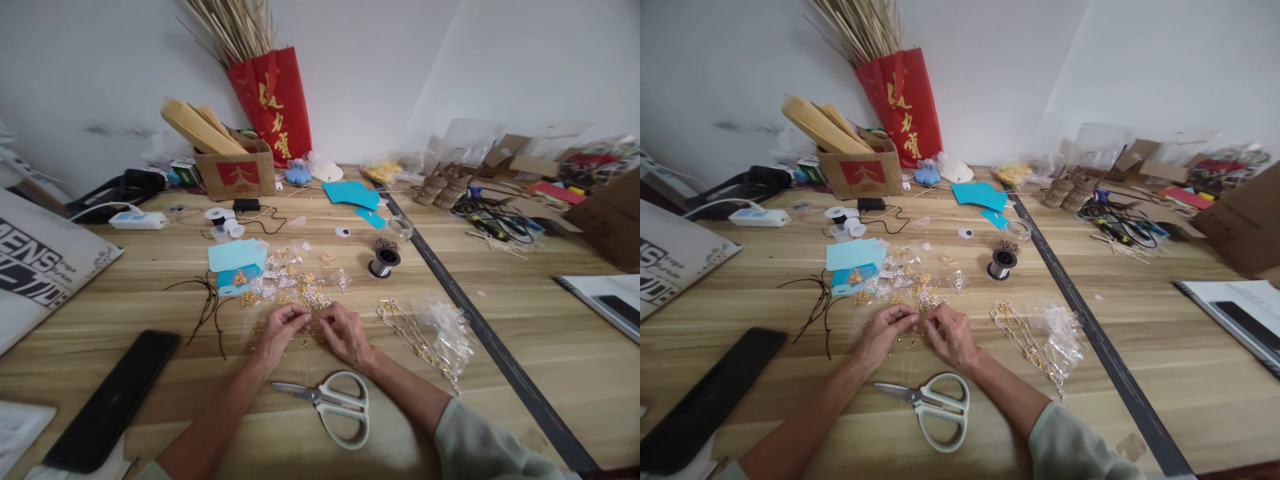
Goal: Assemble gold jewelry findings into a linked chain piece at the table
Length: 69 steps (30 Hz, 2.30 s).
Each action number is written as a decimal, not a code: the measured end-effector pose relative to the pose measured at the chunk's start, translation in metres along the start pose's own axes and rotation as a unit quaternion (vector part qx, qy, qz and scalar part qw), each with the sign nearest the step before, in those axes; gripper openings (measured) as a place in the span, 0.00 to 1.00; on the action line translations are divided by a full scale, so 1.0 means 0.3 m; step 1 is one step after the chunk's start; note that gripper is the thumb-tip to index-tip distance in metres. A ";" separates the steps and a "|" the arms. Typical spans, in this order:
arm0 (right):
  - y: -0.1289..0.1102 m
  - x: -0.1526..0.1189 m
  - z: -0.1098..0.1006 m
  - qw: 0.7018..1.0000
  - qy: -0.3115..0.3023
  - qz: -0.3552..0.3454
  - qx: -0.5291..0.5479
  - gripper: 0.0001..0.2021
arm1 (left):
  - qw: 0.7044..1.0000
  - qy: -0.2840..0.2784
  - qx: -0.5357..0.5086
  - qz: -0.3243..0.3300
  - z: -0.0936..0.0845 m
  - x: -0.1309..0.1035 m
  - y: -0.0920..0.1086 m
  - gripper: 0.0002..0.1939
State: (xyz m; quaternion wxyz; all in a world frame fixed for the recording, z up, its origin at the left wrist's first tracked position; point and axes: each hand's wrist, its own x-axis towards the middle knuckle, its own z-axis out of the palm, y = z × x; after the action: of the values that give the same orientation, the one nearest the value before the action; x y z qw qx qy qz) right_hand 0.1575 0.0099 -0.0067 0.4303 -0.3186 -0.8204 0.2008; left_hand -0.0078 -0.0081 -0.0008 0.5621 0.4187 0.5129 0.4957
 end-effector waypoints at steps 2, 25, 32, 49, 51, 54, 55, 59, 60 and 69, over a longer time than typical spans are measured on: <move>-0.001 0.000 0.000 1.000 0.000 0.001 -0.004 0.05 | 1.000 -0.001 -0.002 0.002 0.000 0.000 0.000 0.08; 0.005 0.010 0.005 0.998 -0.013 0.025 0.064 0.06 | 0.994 -0.029 0.083 0.057 0.001 0.000 -0.033 0.04; 0.004 0.010 0.002 0.994 -0.028 0.044 0.095 0.05 | 0.994 -0.032 0.092 0.054 0.001 -0.004 -0.029 0.03; 0.008 0.011 -0.001 0.986 -0.009 0.098 0.137 0.06 | 0.998 0.009 0.053 0.031 -0.001 -0.002 0.004 0.08; 0.006 0.012 -0.002 0.984 -0.013 0.106 0.142 0.06 | 0.998 0.007 0.046 0.031 0.000 -0.002 0.009 0.08; 0.003 0.013 -0.004 0.981 -0.022 0.123 0.151 0.07 | 0.999 0.000 0.039 0.028 0.002 -0.003 0.012 0.08; 0.002 0.014 -0.004 0.979 -0.026 0.130 0.153 0.07 | 0.999 -0.001 0.038 0.027 0.003 -0.003 0.011 0.08; -0.003 0.015 -0.008 0.976 -0.042 0.146 0.159 0.07 | 0.999 -0.013 0.041 0.031 0.001 -0.001 0.003 0.08; -0.005 0.016 -0.009 0.975 -0.044 0.148 0.158 0.07 | 0.998 -0.016 0.042 0.033 -0.001 0.000 0.000 0.08; -0.015 0.022 -0.013 0.973 -0.055 0.158 0.160 0.07 | 0.998 -0.007 0.058 0.037 -0.003 0.001 -0.009 0.07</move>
State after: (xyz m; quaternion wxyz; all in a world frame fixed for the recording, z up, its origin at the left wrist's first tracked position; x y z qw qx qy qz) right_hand 0.1565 0.0114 0.0021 0.3924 -0.3595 -0.7394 0.4124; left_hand -0.0084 -0.0082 -0.0035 0.5216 0.4730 0.5208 0.4827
